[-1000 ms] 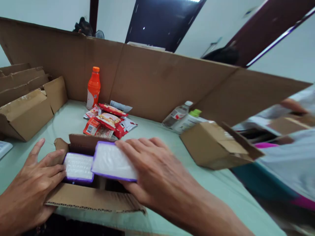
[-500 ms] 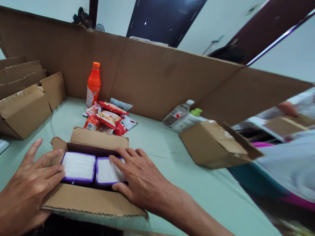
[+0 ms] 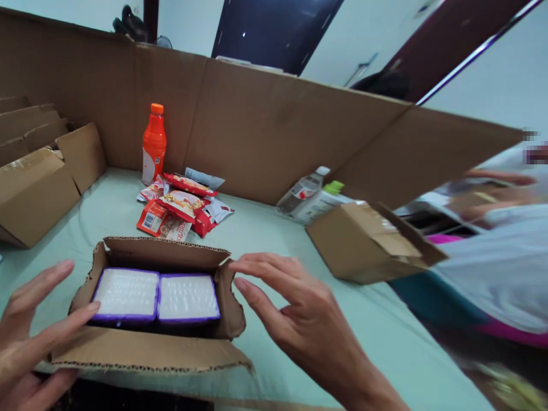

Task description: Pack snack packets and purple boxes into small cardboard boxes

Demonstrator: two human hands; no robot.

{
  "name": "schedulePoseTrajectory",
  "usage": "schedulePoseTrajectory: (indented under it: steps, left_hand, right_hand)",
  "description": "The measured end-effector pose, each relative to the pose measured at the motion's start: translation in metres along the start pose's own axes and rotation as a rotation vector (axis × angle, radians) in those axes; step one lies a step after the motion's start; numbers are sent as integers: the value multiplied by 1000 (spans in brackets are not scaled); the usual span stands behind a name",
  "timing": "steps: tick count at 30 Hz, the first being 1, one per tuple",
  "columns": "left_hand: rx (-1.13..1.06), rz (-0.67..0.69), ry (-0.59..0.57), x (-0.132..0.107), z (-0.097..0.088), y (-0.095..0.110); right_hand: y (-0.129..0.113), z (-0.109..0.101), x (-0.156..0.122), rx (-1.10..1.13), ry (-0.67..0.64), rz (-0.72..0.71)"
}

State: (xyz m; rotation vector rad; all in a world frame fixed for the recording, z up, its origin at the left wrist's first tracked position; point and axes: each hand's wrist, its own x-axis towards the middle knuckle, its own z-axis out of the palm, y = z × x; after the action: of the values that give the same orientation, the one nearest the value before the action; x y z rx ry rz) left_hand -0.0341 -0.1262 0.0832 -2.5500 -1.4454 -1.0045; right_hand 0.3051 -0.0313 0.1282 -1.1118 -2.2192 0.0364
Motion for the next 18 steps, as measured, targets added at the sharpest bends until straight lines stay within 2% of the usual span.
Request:
schedulePoseTrajectory:
  steps: [3, 6, 9, 11, 13, 16, 17, 18]
  left_hand:
    - [-79, -108, 58, -11, 8, 3]
    - [-175, -98, 52, -16, 20, 4]
    - [-166, -85, 31, -15, 28, 1]
    - [-138, -97, 54, -12, 30, -1]
    - [-115, -112, 90, -6, 31, 0]
    - [-69, -131, 152, 7, 31, 6]
    - [-47, -144, 178, 11, 32, 9]
    - [-28, -166, 201, 14, 33, 10]
  right_hand:
    - [6, 3, -13, 34, -32, 41]
    - [2, 13, -16, 101, -171, 2]
    - [-2, 23, -14, 131, -336, -62]
    - [0, 24, -11, 146, -371, -103]
    - [6, 22, -5, 145, -269, -94]
    - [16, 17, 6, 108, 17, -4]
    - [18, 16, 9, 100, 62, 8]
    - [19, 17, 11, 102, 55, -6]
